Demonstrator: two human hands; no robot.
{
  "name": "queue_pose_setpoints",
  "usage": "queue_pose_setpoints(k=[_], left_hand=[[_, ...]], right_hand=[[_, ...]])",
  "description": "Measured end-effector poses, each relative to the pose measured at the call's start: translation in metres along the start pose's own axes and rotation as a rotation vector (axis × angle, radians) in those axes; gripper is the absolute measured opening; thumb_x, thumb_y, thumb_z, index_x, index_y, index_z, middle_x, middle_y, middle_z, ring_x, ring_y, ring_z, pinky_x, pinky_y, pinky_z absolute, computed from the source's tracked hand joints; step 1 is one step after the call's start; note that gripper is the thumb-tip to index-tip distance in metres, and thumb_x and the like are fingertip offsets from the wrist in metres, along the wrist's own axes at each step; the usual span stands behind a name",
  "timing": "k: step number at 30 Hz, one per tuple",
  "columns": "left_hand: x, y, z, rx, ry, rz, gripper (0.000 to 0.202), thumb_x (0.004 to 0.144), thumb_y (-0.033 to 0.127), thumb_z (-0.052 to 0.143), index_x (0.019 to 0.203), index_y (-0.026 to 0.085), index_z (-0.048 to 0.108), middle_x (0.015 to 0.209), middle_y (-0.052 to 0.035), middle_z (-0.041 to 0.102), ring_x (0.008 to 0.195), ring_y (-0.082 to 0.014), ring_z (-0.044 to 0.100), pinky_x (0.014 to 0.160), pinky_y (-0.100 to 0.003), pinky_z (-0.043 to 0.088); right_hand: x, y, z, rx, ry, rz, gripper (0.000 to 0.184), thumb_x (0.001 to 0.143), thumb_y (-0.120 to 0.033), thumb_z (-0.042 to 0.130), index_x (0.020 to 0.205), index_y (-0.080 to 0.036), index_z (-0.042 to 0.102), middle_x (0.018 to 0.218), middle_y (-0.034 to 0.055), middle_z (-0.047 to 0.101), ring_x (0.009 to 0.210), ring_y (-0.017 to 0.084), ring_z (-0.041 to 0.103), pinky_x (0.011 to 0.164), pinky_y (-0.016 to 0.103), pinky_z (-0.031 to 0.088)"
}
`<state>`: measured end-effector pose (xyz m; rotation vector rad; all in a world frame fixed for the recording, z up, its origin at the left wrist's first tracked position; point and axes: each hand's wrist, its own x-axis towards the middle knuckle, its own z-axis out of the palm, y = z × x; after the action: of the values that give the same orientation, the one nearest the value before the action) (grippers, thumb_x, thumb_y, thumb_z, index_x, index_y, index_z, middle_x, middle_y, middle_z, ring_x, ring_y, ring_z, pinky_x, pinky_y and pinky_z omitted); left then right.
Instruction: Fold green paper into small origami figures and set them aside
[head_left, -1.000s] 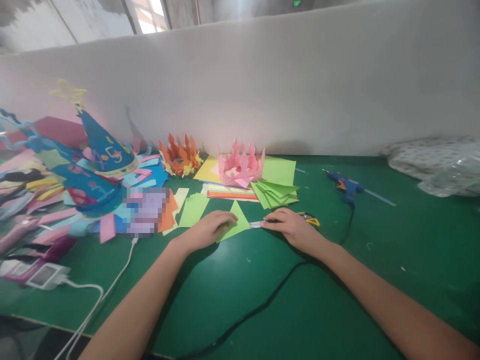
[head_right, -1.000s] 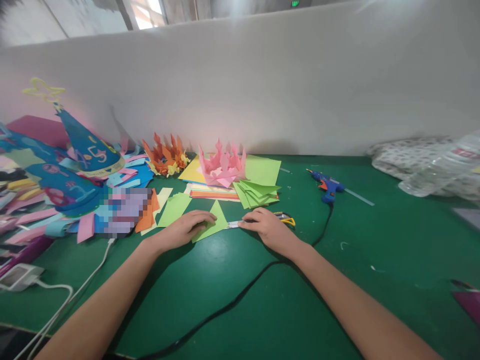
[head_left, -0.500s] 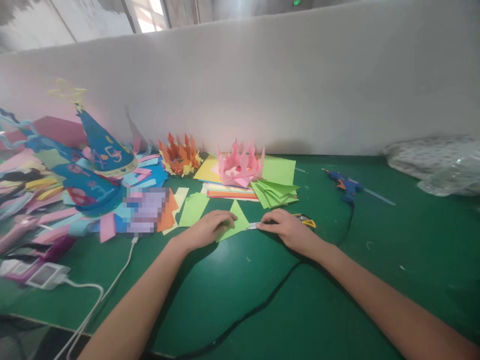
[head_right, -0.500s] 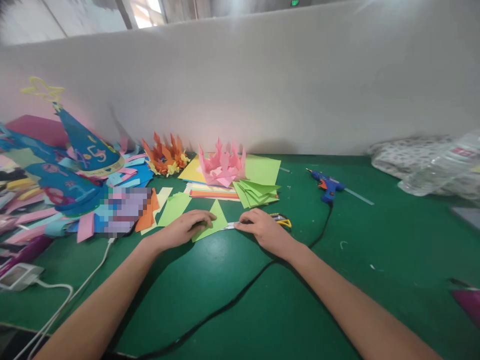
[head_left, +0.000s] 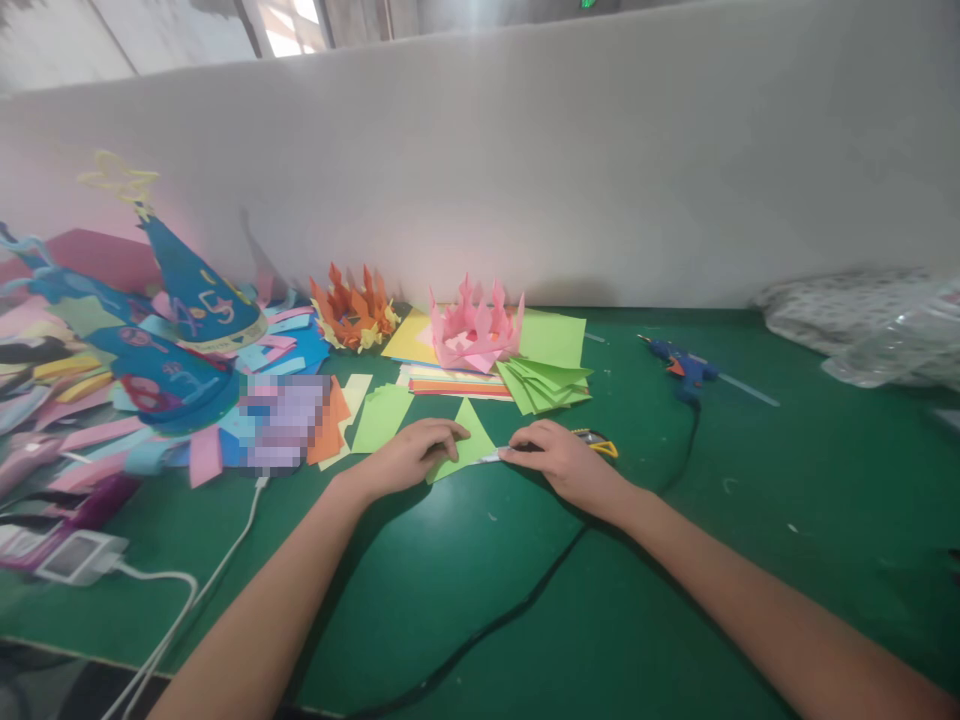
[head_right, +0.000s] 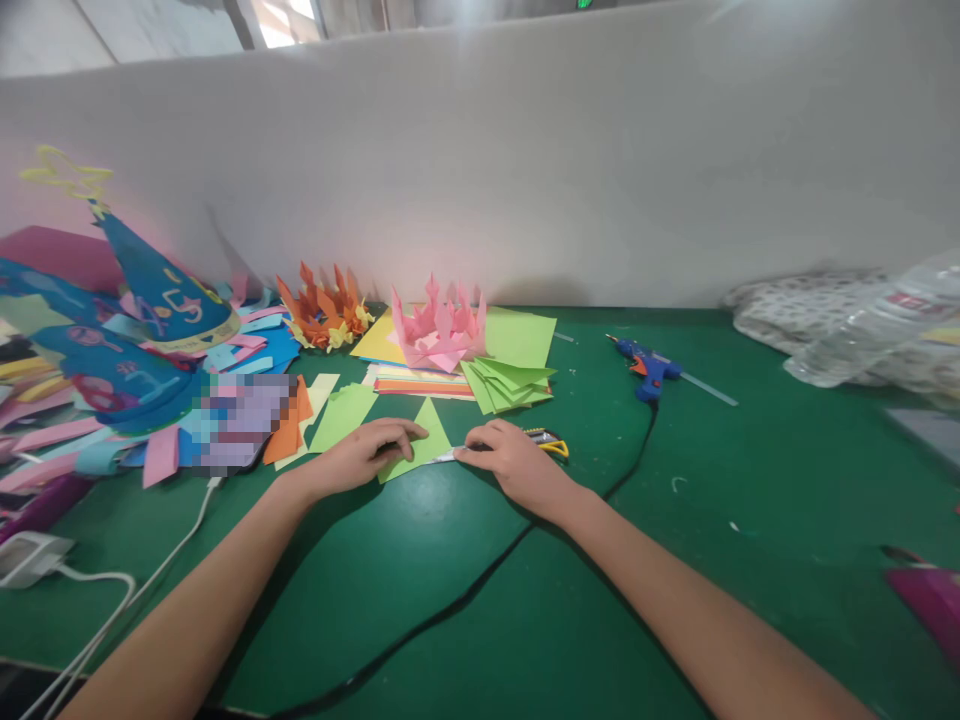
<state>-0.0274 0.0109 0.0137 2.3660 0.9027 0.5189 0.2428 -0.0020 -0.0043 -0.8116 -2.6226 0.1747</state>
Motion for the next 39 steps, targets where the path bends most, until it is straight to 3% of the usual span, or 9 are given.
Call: queue_pose_setpoints(k=[12, 21, 29, 39], left_hand=[[0.001, -0.001, 0.000, -0.042, 0.002, -0.016, 0.024, 0.084, 0.006, 0.041, 0.081, 0.017, 0.062, 0.115, -0.0081, 0.061, 0.107, -0.0163, 0.056, 0.091, -0.032, 0.045], [0.002, -0.004, -0.001, -0.032, -0.012, 0.002, 0.029, 0.085, 0.005, 0.037, 0.091, 0.019, 0.062, 0.116, -0.0062, 0.062, 0.107, -0.0160, 0.055, 0.091, -0.030, 0.044], [0.002, -0.002, -0.002, -0.035, -0.010, -0.003, 0.030, 0.085, 0.007, 0.036, 0.094, 0.019, 0.062, 0.116, -0.0063, 0.062, 0.107, -0.0165, 0.056, 0.091, -0.031, 0.043], [0.002, -0.003, -0.002, -0.055, -0.014, -0.007, 0.029, 0.084, 0.007, 0.035, 0.089, 0.018, 0.061, 0.115, -0.0080, 0.062, 0.107, -0.0176, 0.056, 0.091, -0.032, 0.044]], right_hand=[[0.003, -0.005, 0.003, 0.002, 0.015, -0.017, 0.040, 0.091, -0.006, 0.034, 0.117, -0.022, 0.060, 0.102, 0.0094, 0.060, 0.091, 0.019, 0.050, 0.079, 0.036, 0.045], [0.008, -0.017, 0.013, -0.014, 0.039, 0.019, 0.038, 0.091, -0.007, 0.035, 0.114, -0.020, 0.062, 0.100, 0.0100, 0.060, 0.090, 0.020, 0.049, 0.080, 0.037, 0.045], [0.008, -0.014, 0.010, 0.020, 0.013, -0.017, 0.040, 0.090, -0.005, 0.035, 0.116, -0.020, 0.061, 0.095, 0.0107, 0.060, 0.089, 0.020, 0.050, 0.078, 0.036, 0.045], [0.010, -0.021, 0.012, 0.022, 0.006, 0.002, 0.038, 0.091, -0.007, 0.037, 0.117, -0.022, 0.060, 0.095, 0.0101, 0.058, 0.086, 0.020, 0.049, 0.075, 0.035, 0.044]])
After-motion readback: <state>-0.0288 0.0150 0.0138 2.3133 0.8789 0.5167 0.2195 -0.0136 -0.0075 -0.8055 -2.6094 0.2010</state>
